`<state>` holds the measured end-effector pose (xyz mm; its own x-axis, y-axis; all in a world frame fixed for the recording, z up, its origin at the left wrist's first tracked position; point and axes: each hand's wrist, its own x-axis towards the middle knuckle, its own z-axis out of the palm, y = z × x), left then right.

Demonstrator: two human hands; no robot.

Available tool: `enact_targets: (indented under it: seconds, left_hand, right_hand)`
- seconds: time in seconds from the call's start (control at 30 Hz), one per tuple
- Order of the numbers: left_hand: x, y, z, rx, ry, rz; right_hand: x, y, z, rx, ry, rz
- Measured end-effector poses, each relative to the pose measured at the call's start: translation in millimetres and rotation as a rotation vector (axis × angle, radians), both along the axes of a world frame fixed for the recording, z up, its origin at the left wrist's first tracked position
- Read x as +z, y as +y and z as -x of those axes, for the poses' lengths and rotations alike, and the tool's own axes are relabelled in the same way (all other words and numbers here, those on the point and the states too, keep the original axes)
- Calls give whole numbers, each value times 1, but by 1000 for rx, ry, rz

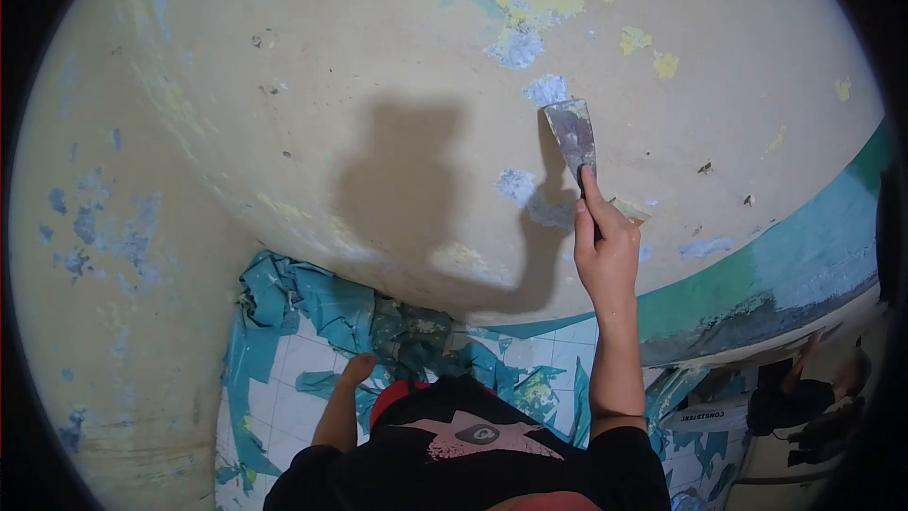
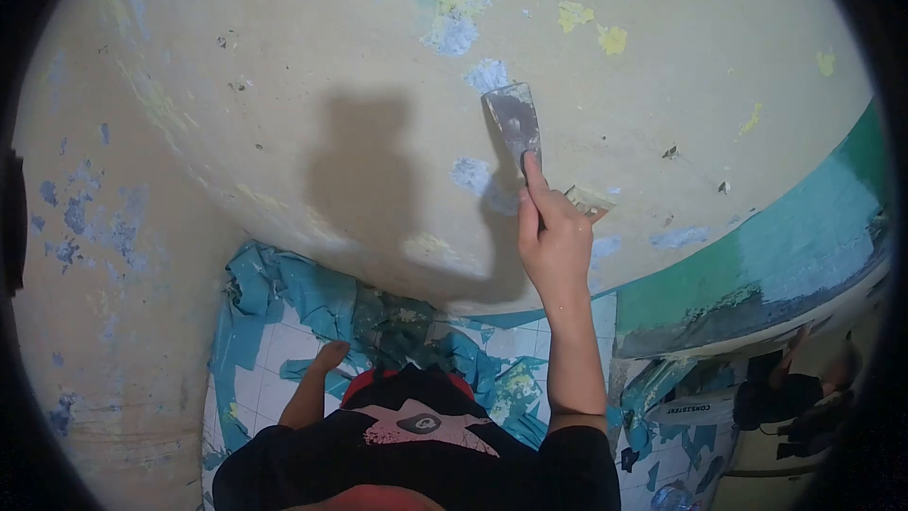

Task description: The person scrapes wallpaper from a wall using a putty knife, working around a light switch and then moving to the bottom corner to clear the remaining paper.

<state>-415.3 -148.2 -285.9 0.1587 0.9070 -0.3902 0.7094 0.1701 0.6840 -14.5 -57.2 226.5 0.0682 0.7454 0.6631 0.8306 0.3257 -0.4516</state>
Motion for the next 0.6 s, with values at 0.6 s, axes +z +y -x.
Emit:
enact_targets:
  seconds: [0.6]
  left_hand:
    - [189,110,-129,-115,-532,-197]
  right_hand:
    - [41,42,75,-29,-380,-70]
